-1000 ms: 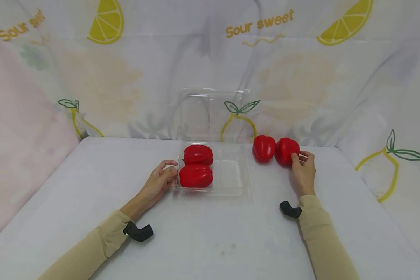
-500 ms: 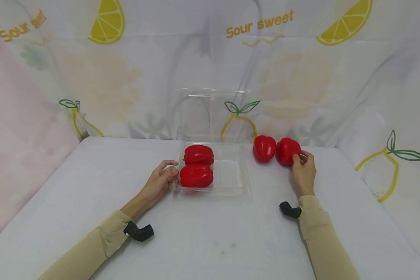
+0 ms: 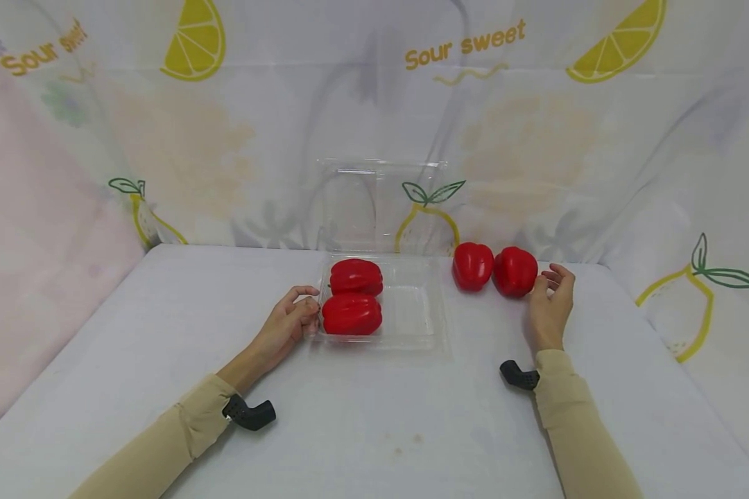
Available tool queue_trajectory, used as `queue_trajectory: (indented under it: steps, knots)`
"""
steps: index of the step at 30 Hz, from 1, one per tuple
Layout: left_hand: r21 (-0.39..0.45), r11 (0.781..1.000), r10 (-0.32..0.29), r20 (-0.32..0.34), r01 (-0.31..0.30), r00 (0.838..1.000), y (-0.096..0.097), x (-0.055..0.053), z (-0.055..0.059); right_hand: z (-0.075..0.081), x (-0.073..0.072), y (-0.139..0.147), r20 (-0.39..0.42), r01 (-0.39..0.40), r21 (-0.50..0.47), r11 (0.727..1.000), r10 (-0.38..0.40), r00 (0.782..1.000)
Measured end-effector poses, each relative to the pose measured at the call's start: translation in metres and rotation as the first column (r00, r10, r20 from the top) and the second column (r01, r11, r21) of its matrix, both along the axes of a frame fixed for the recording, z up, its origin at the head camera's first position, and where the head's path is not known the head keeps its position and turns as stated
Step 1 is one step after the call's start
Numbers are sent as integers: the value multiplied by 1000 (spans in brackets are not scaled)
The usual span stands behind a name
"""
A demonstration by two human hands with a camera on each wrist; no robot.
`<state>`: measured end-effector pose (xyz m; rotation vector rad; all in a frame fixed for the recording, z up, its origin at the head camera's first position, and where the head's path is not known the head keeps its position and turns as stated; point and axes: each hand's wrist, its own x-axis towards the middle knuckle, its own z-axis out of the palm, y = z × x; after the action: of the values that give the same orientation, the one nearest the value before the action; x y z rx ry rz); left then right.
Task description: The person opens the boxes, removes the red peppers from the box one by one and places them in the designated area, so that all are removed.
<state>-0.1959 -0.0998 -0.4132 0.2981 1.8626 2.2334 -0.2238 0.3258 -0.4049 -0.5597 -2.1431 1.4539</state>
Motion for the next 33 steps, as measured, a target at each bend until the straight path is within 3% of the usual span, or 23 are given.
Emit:
queue_trajectory:
  steps: [4, 9, 19, 25, 33]
  knots:
    - [0, 1000, 3, 0, -3, 1000, -1, 0, 0, -1, -1, -1, -128, 15, 21, 1000, -12, 992]
    - [1, 1000, 0, 5, 0, 1000, -2, 1, -1, 0, -2, -3, -268, 4, 61, 998, 13, 963]
    - [-4, 1000, -3, -5, 3, 1000, -1, -1, -3, 6, -1, -14, -285, -61, 140, 988, 99, 953]
    - [-23, 1000, -1, -10, 1, 1000, 0, -1, -2, 10, 1, -23, -359, -81, 155, 985, 132, 924]
    - [1, 1000, 3, -7, -3, 1000, 0, 0, -1, 17, 7, -45, -357, -148, 241, 959, 229, 905]
